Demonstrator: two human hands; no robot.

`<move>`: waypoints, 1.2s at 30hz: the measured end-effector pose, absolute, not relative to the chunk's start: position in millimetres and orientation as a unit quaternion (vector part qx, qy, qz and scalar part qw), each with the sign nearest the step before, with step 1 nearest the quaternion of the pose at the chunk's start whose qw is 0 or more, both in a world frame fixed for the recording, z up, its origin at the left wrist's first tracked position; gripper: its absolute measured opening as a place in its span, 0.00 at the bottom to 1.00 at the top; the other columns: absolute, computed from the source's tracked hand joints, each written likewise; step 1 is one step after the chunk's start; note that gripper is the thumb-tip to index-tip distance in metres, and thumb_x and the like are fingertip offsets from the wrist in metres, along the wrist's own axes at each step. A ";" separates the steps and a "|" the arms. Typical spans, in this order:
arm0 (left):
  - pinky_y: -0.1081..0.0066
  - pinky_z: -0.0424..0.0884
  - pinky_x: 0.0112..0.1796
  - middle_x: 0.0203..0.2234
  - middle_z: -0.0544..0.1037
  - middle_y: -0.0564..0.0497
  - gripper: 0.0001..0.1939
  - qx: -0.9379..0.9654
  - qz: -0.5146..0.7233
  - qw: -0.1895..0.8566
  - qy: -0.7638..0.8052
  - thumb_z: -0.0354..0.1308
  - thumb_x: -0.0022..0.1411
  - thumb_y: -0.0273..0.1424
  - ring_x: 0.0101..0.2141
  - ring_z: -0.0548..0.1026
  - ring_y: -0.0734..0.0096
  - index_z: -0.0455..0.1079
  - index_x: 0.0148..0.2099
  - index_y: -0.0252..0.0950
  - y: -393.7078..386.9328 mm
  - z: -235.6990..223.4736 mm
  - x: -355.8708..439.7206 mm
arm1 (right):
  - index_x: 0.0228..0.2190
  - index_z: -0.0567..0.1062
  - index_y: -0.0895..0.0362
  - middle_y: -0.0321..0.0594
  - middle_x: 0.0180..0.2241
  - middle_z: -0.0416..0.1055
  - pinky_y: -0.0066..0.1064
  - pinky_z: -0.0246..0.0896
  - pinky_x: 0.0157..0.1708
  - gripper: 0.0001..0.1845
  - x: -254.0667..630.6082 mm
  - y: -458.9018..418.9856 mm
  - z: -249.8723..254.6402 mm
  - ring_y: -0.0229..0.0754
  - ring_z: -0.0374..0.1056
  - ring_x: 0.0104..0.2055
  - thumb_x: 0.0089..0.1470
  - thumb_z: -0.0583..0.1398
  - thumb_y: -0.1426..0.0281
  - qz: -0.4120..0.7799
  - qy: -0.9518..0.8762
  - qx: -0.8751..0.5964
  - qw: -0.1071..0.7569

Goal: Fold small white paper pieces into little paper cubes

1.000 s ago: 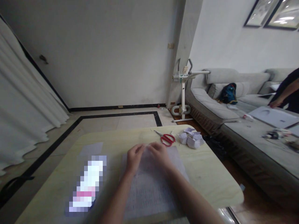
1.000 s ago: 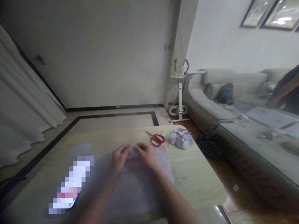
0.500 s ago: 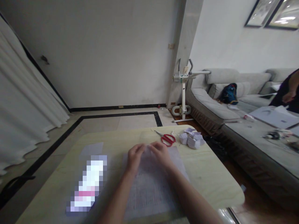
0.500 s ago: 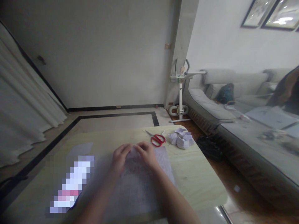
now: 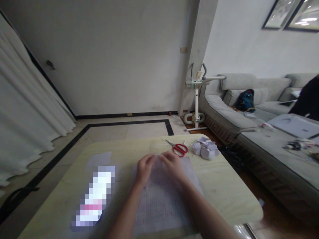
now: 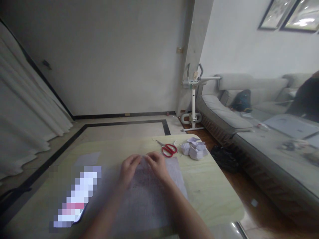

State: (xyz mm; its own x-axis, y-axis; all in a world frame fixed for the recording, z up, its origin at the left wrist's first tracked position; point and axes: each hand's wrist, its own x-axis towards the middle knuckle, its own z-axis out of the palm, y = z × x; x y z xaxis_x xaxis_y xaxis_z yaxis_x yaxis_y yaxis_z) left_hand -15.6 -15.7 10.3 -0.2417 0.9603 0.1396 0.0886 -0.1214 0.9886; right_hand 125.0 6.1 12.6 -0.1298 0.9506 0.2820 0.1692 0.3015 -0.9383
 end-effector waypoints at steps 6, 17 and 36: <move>0.71 0.70 0.35 0.28 0.79 0.48 0.13 0.499 0.565 0.374 0.540 0.59 0.51 0.38 0.32 0.75 0.65 0.75 0.33 0.32 -16.4 12.2 -15.9 | 0.26 0.75 0.59 0.40 0.26 0.72 0.29 0.61 0.31 0.10 124.0 6.2 11.5 0.40 0.67 0.30 0.51 0.59 0.64 0.401 -0.634 -0.442 0.491; 0.71 0.70 0.35 0.27 0.78 0.49 0.12 0.486 0.570 0.379 0.544 0.61 0.50 0.37 0.31 0.74 0.66 0.74 0.32 0.32 -14.5 7.2 -16.2 | 0.26 0.75 0.59 0.38 0.26 0.72 0.28 0.59 0.31 0.10 127.1 4.3 13.7 0.39 0.66 0.30 0.52 0.58 0.66 0.399 -0.649 -0.430 0.485; 0.76 0.64 0.27 0.21 0.71 0.54 0.13 0.509 0.548 0.400 0.530 0.57 0.53 0.39 0.25 0.68 0.73 0.71 0.30 0.33 -17.1 7.2 -10.5 | 0.22 0.72 0.58 0.35 0.22 0.68 0.27 0.58 0.27 0.07 126.4 5.2 11.1 0.38 0.63 0.27 0.48 0.59 0.68 0.443 -0.592 -0.451 0.500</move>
